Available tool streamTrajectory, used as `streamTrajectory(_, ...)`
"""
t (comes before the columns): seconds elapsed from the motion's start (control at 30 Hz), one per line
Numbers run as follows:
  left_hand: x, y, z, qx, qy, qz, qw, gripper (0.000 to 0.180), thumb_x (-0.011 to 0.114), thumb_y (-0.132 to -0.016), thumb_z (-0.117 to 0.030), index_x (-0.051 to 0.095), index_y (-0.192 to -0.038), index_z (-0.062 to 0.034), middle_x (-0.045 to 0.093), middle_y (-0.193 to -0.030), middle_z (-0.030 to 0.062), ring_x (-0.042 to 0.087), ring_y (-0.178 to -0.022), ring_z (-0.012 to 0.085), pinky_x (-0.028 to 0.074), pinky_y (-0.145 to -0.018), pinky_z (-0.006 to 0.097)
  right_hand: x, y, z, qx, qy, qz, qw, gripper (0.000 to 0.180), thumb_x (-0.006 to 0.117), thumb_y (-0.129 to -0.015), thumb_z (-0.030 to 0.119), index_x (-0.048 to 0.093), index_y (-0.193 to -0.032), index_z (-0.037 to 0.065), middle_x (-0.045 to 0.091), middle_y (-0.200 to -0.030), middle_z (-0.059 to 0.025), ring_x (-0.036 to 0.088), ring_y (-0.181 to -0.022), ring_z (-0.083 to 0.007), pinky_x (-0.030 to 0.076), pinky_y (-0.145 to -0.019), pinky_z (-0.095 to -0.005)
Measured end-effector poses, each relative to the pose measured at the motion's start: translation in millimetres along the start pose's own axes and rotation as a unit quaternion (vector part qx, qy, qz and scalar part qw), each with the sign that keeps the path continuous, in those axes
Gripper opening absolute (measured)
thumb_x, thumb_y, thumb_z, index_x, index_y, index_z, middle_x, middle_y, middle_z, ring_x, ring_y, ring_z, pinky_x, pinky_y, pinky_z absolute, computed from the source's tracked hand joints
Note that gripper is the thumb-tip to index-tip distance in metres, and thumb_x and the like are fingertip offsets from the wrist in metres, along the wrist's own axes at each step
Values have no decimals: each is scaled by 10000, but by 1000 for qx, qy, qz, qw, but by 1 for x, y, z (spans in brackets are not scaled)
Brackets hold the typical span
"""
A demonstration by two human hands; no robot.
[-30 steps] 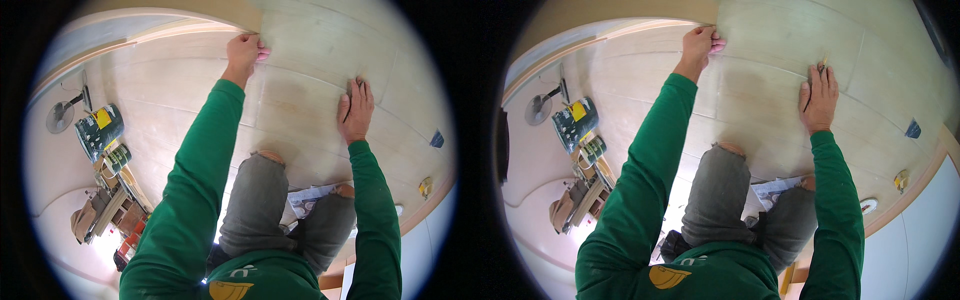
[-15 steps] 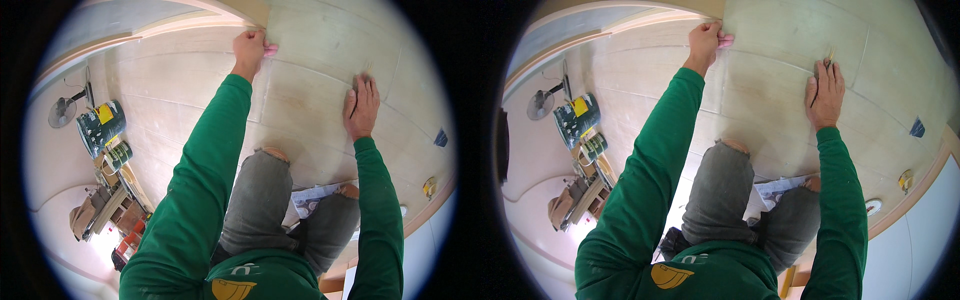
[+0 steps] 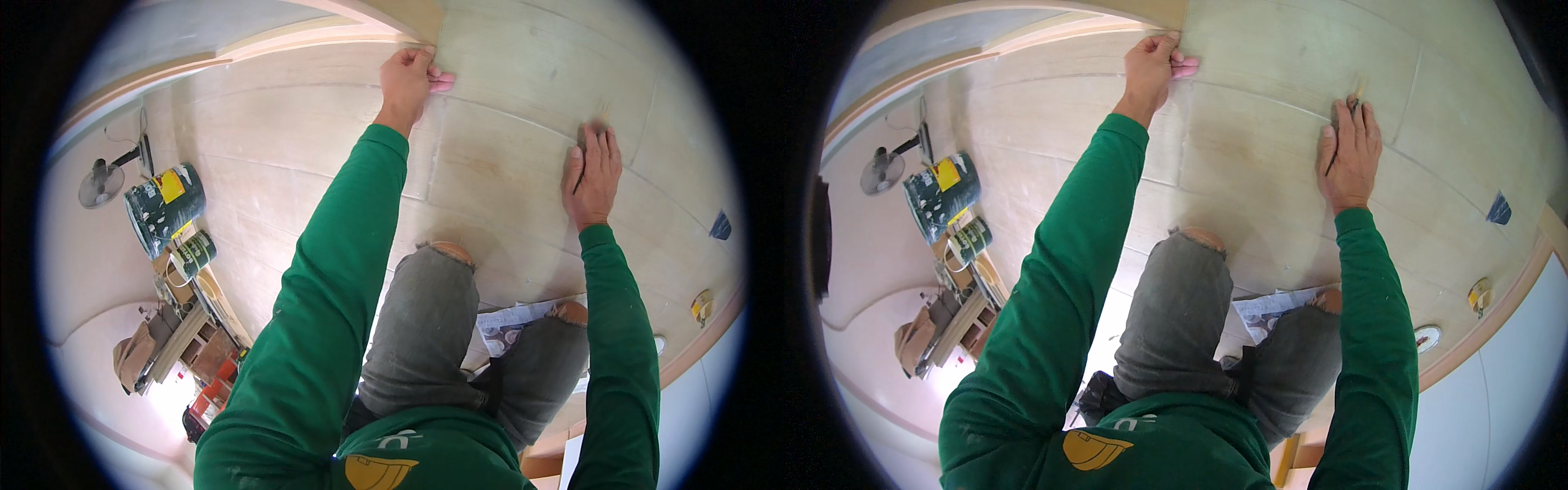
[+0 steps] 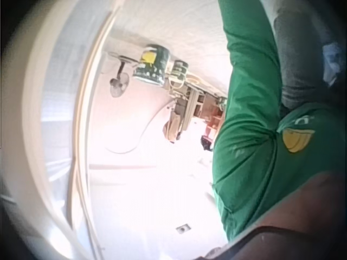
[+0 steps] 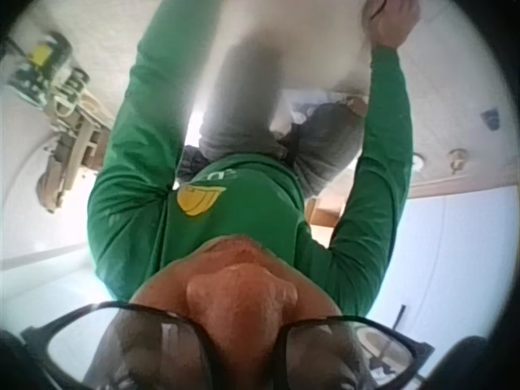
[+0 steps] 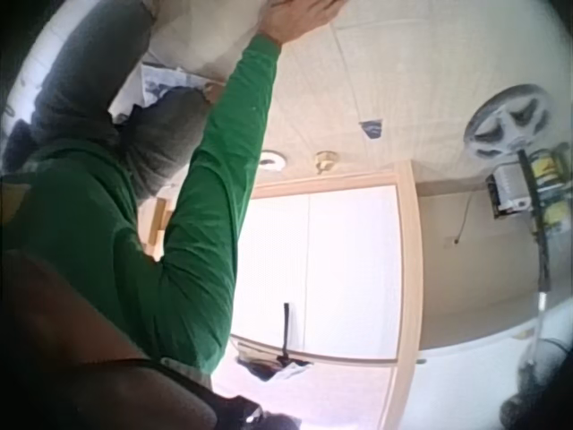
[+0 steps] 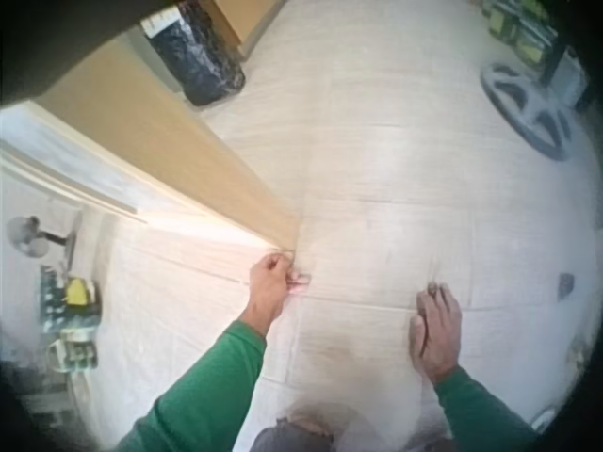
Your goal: The person kneels on a light-colored wooden floor and uses a pencil to mark a line along a curved wooden trim. They then use a sanding block to sand the floor surface along the marked line and adjacent areas. The person also uses a putty knife to scrape the floor and applies a substance from a small container onto the sanding block.
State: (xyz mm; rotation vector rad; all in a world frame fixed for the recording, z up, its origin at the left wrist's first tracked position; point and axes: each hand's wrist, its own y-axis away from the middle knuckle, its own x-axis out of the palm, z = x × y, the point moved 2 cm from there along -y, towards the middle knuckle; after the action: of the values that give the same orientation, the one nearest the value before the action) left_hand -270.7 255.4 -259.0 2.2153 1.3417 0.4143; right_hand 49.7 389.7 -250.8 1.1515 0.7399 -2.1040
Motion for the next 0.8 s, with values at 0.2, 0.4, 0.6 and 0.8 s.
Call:
streamTrajectory(0.2, 8, 3, -3, 11, -38, -22, 999, 237, 671, -1038, -165, 593, -1086, 53, 618, -802, 84, 727, -683, 257, 662, -655, 396, 0, -2, -2, -1, 3, 3, 1000, 431, 511, -1085, 258, 564, -1462, 57, 548, -1537, -161, 411, -1478, -384, 300, -1218, -503)
streamTrajectory(0.4, -12, -1, -5, -36, 53, 102, 993, 360, 505, -1124, -229, 562, -1291, 85, 697, -1104, 178, 740, -1000, 311, 635, -924, 414, -1, -1, 0, 1, 9, 0, 1000, 427, 520, -1078, 243, 567, -1457, 52, 551, -1534, -162, 418, -1474, -386, 309, -1216, -498)
streamTrajectory(0.6, -16, -1, -7, -48, 57, 132, 988, 433, 392, -1154, -271, 545, -1345, 86, 674, -1283, 227, 707, -1143, 359, 595, -1021, 453, 0, -3, 0, 0, 0, 2, 1000, 428, 522, -1073, 237, 569, -1454, 48, 557, -1526, -167, 423, -1471, -386, 308, -1218, -497)
streamTrajectory(0.8, -22, 2, -9, -81, 162, 170, 969, 544, 296, -1128, -305, 506, -1400, 117, 628, -1361, 289, 641, -1256, 425, 524, -1107, 489, -1, -3, 2, 0, 5, 1, 1000, 427, 522, -1073, 240, 575, -1449, 48, 556, -1527, -171, 422, -1473, -387, 307, -1219, -498)
